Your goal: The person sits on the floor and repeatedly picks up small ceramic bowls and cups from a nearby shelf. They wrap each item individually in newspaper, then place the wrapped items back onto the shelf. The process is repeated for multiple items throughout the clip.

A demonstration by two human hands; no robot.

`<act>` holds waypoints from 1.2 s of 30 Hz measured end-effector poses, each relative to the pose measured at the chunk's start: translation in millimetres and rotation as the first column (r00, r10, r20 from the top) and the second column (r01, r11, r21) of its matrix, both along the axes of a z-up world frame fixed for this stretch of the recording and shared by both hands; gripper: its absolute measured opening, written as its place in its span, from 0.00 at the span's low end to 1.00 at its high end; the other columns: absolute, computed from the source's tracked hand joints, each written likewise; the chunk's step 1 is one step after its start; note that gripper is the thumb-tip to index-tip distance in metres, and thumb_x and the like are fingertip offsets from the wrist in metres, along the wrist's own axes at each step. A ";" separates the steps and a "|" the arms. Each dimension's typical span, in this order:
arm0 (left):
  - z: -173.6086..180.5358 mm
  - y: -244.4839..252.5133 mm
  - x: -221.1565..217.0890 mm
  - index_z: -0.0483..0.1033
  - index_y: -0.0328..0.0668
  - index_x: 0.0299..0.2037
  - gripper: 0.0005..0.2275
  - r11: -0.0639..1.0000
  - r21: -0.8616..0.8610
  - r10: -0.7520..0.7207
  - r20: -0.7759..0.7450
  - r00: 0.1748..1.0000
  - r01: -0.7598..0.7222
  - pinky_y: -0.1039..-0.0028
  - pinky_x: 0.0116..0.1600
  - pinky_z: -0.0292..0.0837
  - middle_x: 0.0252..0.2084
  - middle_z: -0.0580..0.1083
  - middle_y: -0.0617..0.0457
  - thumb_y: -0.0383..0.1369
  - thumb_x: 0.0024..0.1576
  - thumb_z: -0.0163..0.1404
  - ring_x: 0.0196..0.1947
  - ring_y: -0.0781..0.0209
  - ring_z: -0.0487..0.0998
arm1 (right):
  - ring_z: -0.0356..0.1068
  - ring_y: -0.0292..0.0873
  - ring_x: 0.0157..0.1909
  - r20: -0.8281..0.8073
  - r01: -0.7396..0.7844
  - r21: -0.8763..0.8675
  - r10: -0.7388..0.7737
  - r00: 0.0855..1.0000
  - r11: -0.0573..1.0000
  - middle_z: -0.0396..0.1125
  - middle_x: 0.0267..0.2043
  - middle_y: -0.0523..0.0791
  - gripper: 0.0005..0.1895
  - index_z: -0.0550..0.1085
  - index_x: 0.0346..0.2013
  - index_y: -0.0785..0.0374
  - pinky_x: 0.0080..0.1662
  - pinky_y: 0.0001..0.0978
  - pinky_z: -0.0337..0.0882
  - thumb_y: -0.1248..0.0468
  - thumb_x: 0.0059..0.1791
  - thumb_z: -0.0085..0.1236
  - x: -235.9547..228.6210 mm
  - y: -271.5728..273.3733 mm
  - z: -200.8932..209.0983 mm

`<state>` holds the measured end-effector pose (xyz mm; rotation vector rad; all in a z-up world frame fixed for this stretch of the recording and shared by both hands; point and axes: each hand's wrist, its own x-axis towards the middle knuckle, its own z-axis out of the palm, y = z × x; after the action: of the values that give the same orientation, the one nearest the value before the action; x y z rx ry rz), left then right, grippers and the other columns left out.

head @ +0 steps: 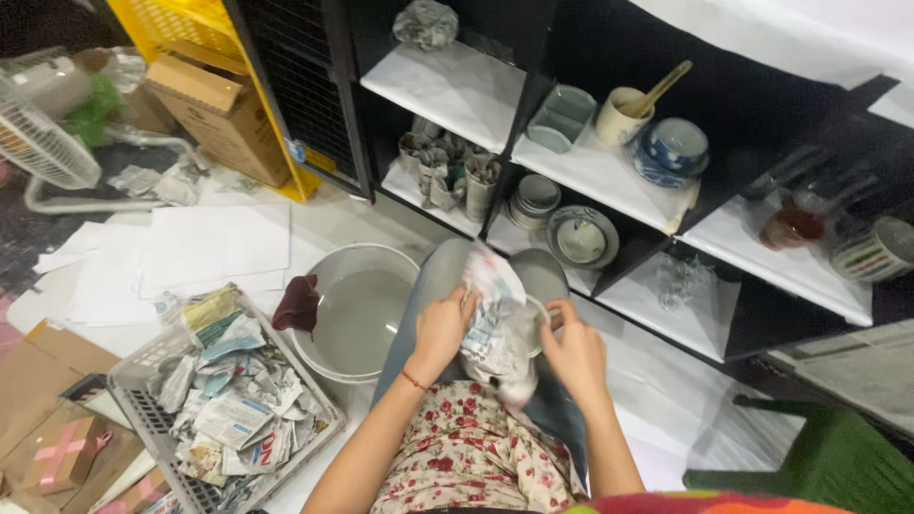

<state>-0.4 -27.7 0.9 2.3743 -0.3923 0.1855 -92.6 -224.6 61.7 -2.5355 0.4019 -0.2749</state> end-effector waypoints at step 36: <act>-84.1 -211.1 181.9 0.54 0.70 0.74 0.37 0.735 0.361 -0.366 -0.501 0.785 0.573 0.62 0.59 0.73 0.62 0.73 0.48 0.38 0.52 0.54 0.60 0.50 0.75 | 0.76 0.46 0.23 -0.166 0.634 0.446 -0.638 0.752 0.632 0.75 0.29 0.52 0.22 0.54 0.48 0.71 0.22 0.41 0.76 0.57 0.55 0.51 207.8 -173.7 -201.1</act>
<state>181.5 -238.8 -83.2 2.6106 -0.9309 -0.7282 115.2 -398.2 -139.4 -1.8131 1.2176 -0.3876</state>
